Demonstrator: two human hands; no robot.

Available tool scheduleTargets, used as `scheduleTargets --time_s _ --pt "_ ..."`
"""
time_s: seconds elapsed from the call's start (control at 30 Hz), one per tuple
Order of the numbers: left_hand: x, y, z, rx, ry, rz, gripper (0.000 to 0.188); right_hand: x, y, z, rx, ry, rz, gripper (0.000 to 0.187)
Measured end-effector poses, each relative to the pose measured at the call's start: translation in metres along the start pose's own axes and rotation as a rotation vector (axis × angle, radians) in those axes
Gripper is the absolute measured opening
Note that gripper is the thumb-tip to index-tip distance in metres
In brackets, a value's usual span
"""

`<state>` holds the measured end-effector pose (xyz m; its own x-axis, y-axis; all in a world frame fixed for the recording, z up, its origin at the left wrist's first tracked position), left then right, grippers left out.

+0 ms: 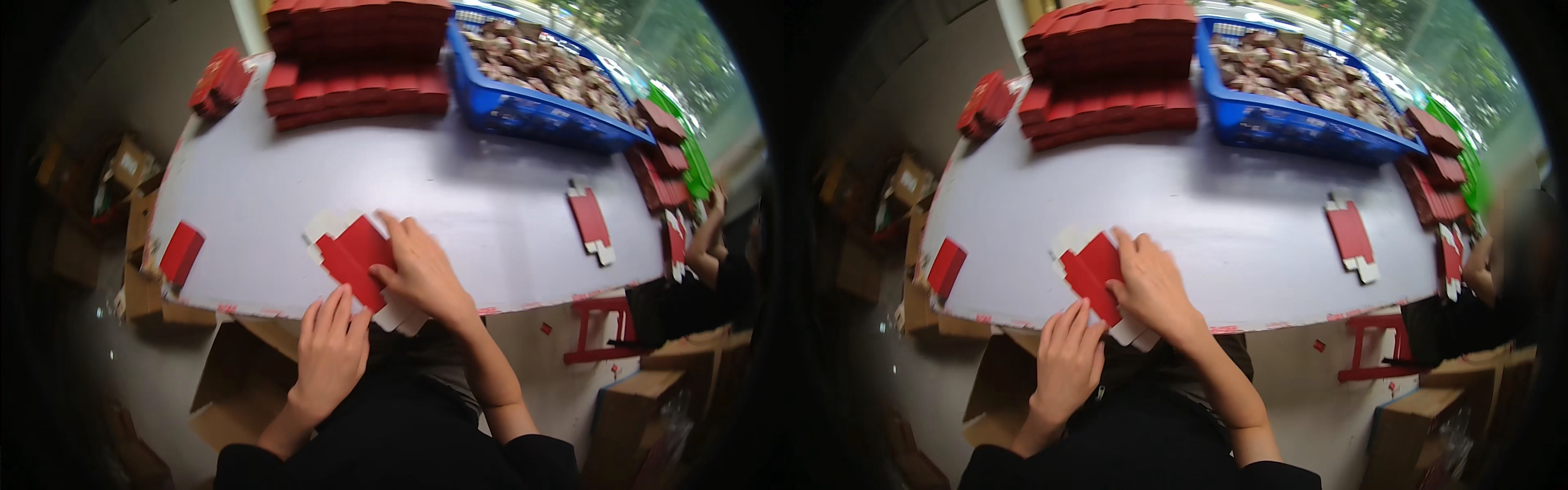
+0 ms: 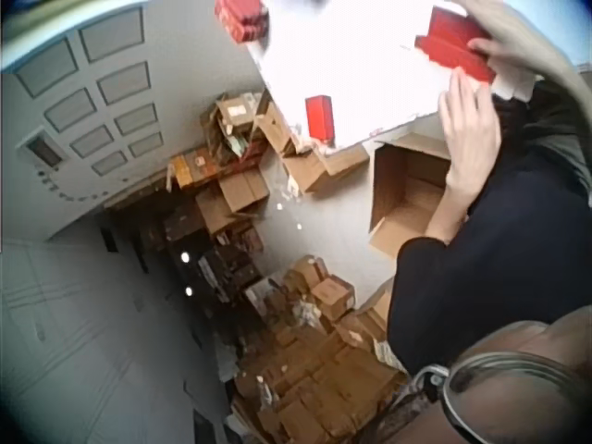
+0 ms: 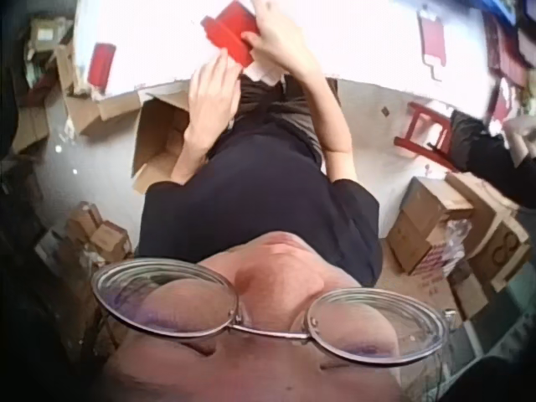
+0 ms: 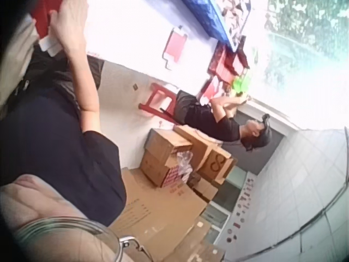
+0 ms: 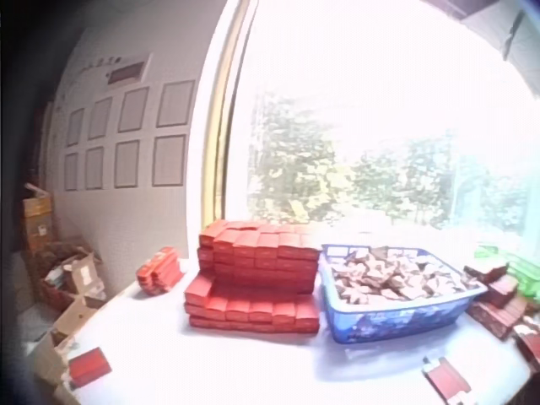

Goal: The person folds flat red cardboard pieces into small boxes, places wrapped items from a blue basket into each box, and stacks the completed boxes on the table. The person repeats this process multiple times.

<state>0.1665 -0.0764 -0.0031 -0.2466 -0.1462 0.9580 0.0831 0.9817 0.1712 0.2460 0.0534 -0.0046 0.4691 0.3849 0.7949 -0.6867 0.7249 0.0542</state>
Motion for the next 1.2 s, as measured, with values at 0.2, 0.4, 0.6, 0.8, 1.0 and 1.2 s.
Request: scheduleTargets --time_s 0.2,0.4,0.6,0.8,1.0,1.2 --pt "-0.014 -0.011 0.000 -0.023 -0.213 0.114 0.032 0.074 -0.031 -0.069 -0.051 0.356 -0.174 0.049" --pt "-0.008 -0.007 0.039 0.015 -0.165 -0.061 0.026 0.204 -0.104 -0.180 -0.258 0.463 -0.444 0.057" --pt "-0.011 0.005 0.046 0.074 -0.151 -0.067 0.024 0.228 -0.117 -0.225 -0.409 0.562 -0.386 0.058" --pt "-0.014 0.008 0.044 0.089 -0.119 -0.067 0.023 0.236 -0.120 -0.229 -0.407 0.471 -0.439 0.056" --pt "-0.015 0.011 0.043 0.104 -0.094 -0.085 0.024 0.261 -0.123 -0.232 -0.475 0.468 -0.431 0.044" --pt "-0.018 0.012 0.043 0.105 -0.054 -0.122 0.025 0.265 -0.098 -0.230 -0.612 -0.142 0.172 0.022"
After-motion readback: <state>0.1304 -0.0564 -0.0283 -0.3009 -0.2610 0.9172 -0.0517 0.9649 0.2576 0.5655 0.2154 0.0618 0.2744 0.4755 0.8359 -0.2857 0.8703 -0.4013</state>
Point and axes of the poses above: each hand's wrist, its own y-axis towards the middle knuckle, its own x-axis out of the back of the hand, z = x × y, the point moved 5 cm from there along y, towards the middle knuckle, and after that the axes turned 8 degrees about z, right-handed, at the moved point
